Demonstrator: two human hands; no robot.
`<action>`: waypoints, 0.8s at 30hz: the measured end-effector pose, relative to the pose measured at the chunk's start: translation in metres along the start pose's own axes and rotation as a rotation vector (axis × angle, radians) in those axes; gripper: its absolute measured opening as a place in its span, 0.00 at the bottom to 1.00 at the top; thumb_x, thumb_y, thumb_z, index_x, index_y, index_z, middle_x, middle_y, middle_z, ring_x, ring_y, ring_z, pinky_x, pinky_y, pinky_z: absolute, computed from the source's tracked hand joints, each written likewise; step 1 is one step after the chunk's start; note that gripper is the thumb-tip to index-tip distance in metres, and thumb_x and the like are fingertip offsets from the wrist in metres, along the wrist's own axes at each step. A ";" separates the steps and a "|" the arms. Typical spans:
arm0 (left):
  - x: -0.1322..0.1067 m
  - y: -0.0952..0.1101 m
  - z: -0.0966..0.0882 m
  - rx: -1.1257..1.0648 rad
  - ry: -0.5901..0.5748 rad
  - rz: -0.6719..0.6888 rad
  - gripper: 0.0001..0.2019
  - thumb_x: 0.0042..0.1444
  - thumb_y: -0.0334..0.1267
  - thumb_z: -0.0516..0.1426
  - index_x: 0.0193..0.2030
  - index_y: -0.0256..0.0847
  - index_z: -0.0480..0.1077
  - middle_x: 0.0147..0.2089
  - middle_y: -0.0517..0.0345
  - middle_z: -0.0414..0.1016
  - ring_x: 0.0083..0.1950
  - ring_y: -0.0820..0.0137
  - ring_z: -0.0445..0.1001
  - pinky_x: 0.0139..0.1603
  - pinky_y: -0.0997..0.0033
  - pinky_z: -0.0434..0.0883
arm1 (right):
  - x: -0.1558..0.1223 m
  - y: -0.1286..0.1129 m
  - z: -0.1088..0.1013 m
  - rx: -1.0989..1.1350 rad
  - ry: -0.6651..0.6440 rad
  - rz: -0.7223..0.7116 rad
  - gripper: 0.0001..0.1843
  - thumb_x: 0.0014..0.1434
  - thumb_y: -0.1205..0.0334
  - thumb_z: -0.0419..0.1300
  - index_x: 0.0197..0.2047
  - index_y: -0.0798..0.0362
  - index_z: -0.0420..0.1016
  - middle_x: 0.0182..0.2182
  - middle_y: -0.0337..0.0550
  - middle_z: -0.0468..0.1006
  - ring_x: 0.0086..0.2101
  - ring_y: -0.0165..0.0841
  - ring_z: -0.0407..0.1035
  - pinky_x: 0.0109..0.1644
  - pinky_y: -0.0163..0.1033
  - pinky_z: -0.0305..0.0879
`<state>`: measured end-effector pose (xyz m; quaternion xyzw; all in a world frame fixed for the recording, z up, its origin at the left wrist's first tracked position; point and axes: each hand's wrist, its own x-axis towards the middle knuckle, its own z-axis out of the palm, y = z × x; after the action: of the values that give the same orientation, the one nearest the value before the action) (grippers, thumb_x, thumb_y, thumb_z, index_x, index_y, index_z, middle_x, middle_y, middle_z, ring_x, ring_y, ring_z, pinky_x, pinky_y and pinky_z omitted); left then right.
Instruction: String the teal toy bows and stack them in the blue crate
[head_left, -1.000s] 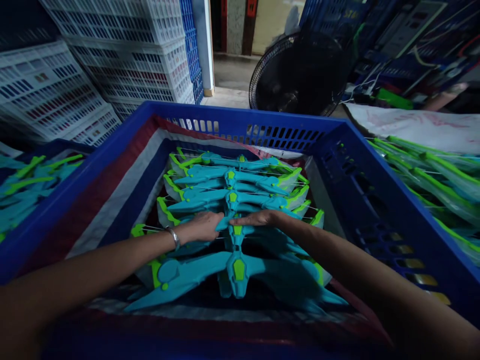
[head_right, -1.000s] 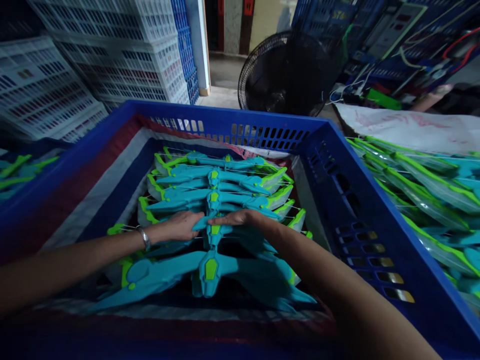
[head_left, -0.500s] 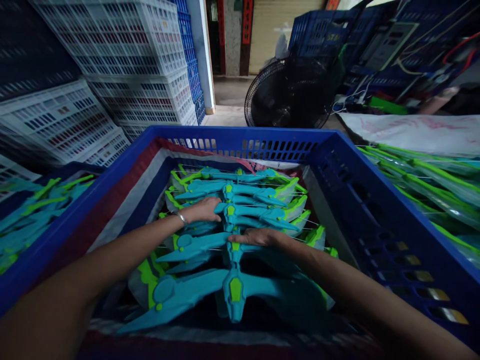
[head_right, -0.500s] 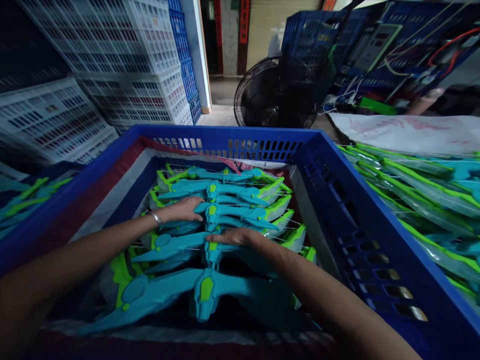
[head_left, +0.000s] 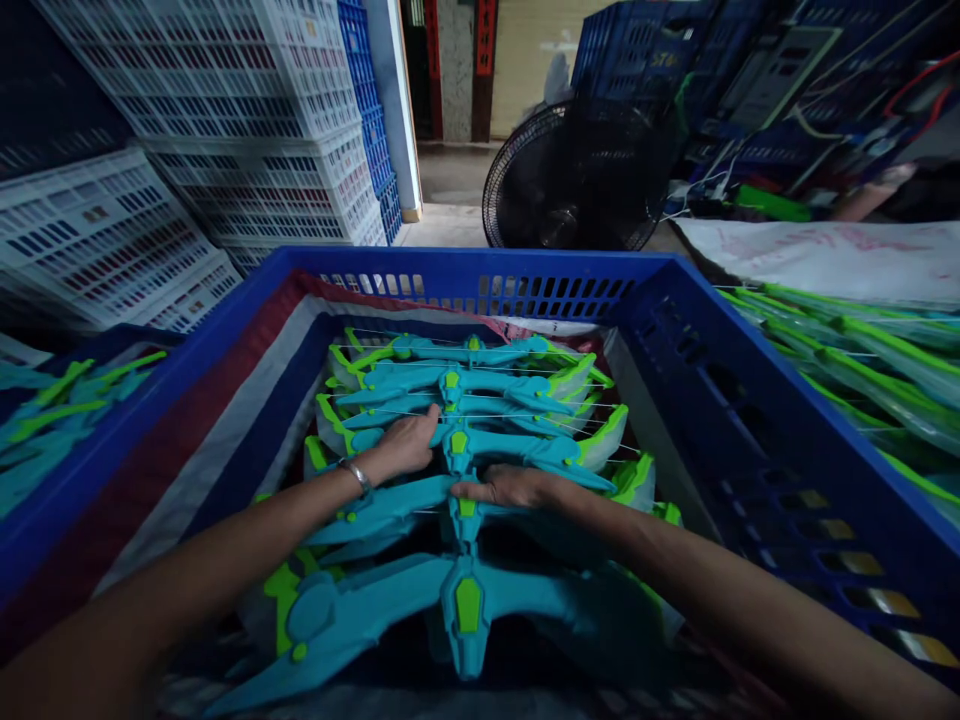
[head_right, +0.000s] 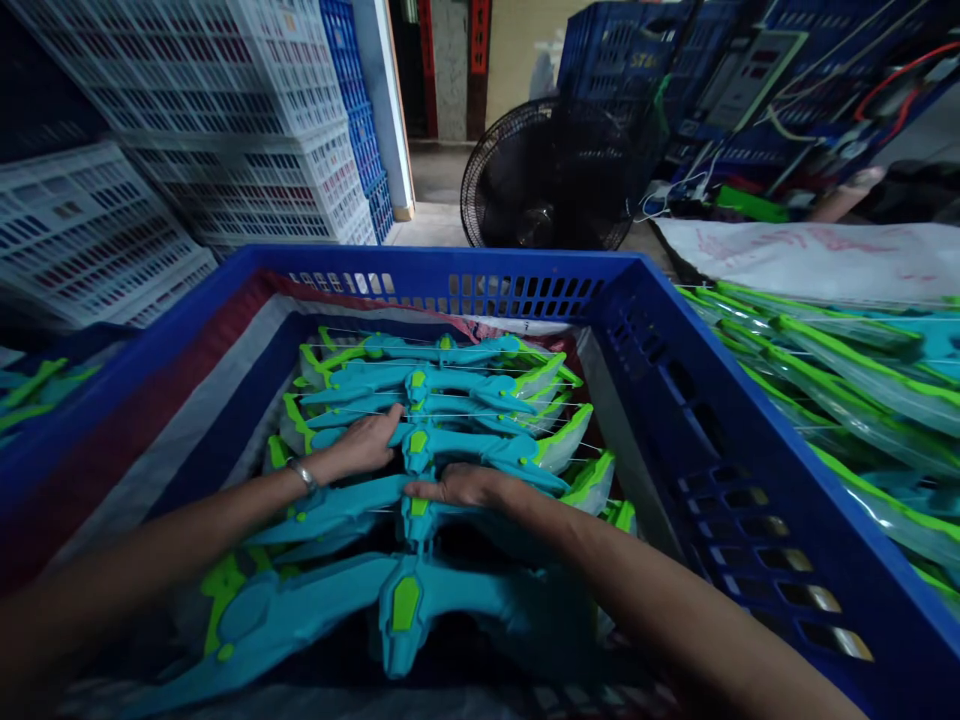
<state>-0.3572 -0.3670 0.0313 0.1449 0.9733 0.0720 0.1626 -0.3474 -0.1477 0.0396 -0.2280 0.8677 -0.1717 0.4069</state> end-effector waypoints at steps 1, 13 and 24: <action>0.001 -0.003 -0.003 -0.020 -0.008 0.008 0.30 0.54 0.29 0.60 0.63 0.35 0.56 0.49 0.43 0.78 0.50 0.53 0.79 0.48 0.61 0.74 | -0.001 -0.001 0.000 0.001 -0.032 0.020 0.43 0.62 0.22 0.48 0.38 0.56 0.82 0.38 0.53 0.80 0.40 0.44 0.75 0.53 0.47 0.71; -0.009 0.007 0.007 0.051 -0.063 0.058 0.34 0.54 0.24 0.55 0.68 0.36 0.54 0.55 0.39 0.76 0.57 0.51 0.77 0.55 0.56 0.73 | -0.006 -0.003 0.006 -0.031 0.024 -0.069 0.38 0.68 0.29 0.46 0.31 0.55 0.78 0.28 0.44 0.74 0.30 0.34 0.67 0.42 0.39 0.68; -0.006 0.004 0.017 0.060 0.002 0.112 0.24 0.59 0.24 0.51 0.63 0.31 0.63 0.54 0.35 0.77 0.56 0.49 0.76 0.57 0.53 0.73 | -0.040 -0.028 -0.011 -0.468 0.439 -0.167 0.18 0.73 0.55 0.50 0.46 0.55 0.77 0.42 0.51 0.82 0.43 0.43 0.76 0.44 0.41 0.65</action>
<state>-0.3449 -0.3631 0.0181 0.2038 0.9656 0.0522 0.1529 -0.3261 -0.1484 0.0853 -0.3434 0.9288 -0.0456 0.1315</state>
